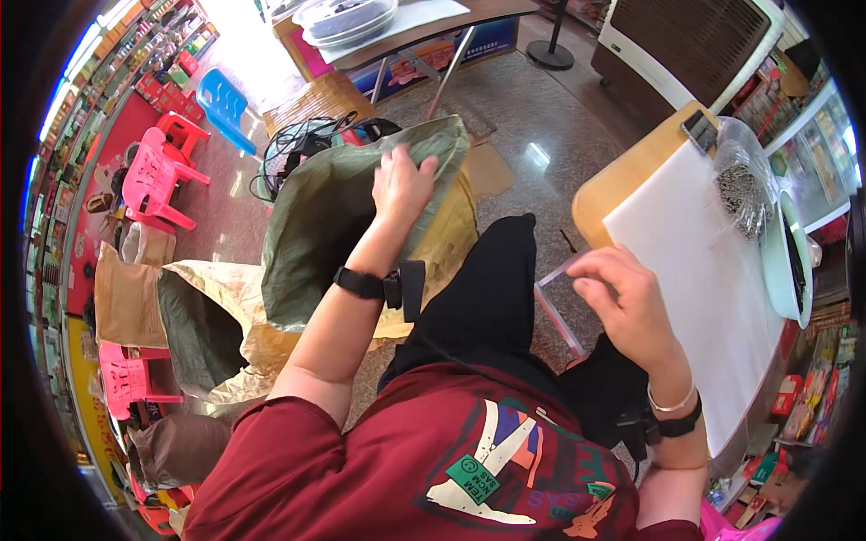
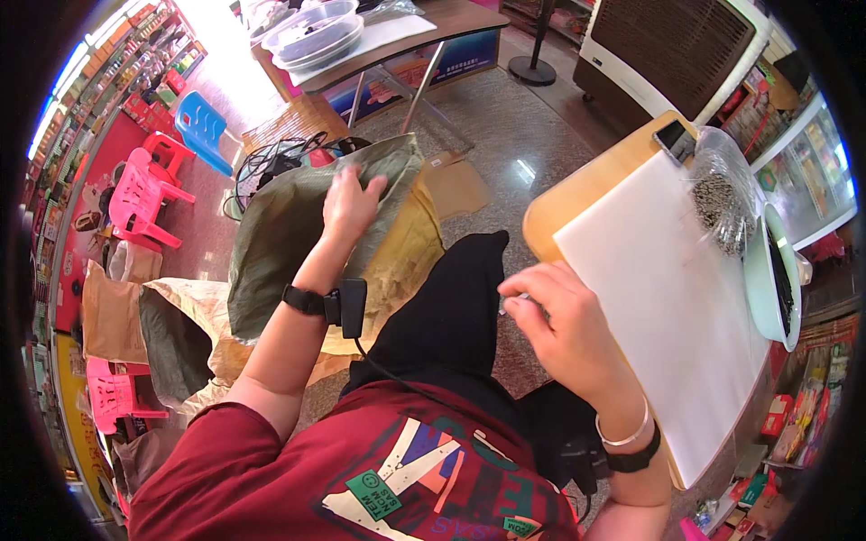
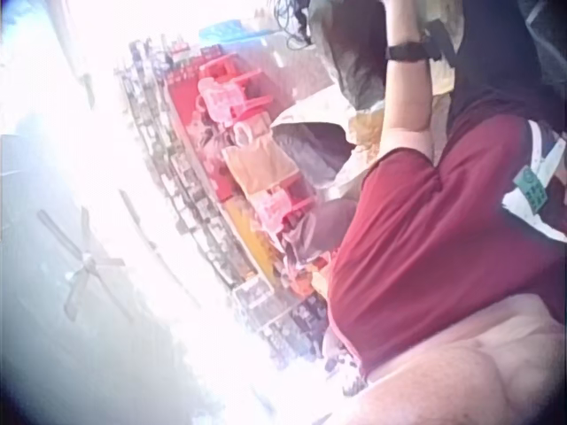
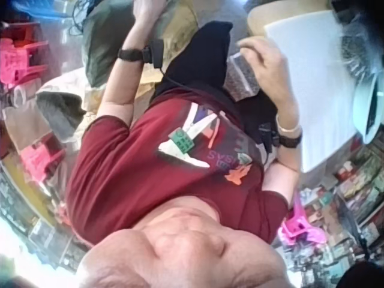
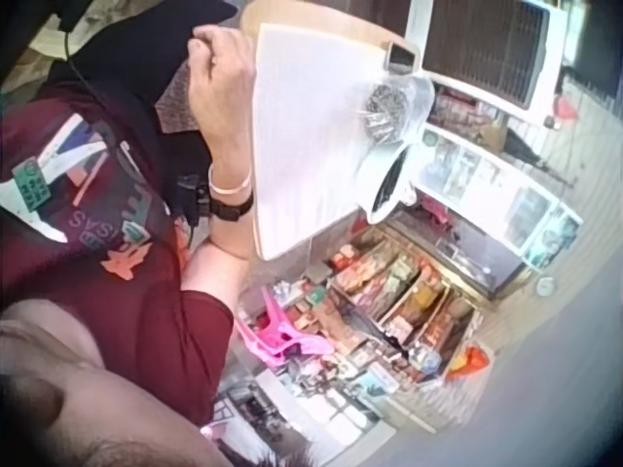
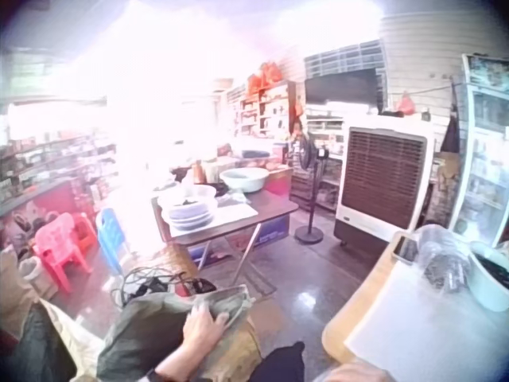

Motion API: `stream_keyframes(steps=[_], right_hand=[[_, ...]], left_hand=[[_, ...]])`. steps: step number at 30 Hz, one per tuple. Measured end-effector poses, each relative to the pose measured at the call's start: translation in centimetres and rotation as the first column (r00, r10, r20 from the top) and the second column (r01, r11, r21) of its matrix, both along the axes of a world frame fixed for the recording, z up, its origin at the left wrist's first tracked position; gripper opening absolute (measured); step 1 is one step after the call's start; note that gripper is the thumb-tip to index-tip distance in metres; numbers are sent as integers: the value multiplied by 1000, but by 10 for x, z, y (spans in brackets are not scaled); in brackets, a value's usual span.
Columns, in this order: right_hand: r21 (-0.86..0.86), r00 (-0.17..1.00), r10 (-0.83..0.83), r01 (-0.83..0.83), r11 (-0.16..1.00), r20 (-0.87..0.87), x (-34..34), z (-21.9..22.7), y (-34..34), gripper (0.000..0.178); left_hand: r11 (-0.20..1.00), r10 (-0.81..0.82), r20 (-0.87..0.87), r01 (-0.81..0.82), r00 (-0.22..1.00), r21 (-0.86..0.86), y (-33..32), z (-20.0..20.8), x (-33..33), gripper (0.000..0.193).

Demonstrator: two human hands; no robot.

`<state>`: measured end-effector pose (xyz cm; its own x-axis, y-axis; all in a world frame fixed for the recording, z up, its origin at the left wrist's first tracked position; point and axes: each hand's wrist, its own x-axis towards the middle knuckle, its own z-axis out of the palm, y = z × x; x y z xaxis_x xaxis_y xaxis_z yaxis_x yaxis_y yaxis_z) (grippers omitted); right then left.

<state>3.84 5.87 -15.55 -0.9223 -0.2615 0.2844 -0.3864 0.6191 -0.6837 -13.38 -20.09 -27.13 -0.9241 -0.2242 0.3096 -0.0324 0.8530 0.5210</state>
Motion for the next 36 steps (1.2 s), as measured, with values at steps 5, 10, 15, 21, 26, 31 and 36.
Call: stream_keyframes(steps=[5,10,15,21,26,31,36], right_hand=[[-172,989,124,-110,979,75,-55,-37,-68,9],[-258,944,284,-235,937,169,-122,-104,-132,17],[-48,932,105,-95,994,347,-152,-159,-144,19],[233,887,193,-311,922,420,-151,-168,-157,16],[138,878,150,-236,962,454,-156,-192,-175,24],[47,827,18,-54,997,562,-163,-228,-201,33],[112,816,-75,13,994,573,-162,-253,-221,46]], left_hand=[[845,-528,388,421,755,330,4,-53,46,41],[585,-691,-48,598,721,548,23,-117,63,28],[776,-617,546,324,566,541,-43,-71,9,20],[988,50,813,88,579,-124,-100,-117,-11,52],[968,242,885,-160,398,-192,-109,-172,-15,75],[960,263,895,-186,360,-208,-114,-158,-12,81],[993,114,946,0,303,-120,-139,-175,-5,83]])
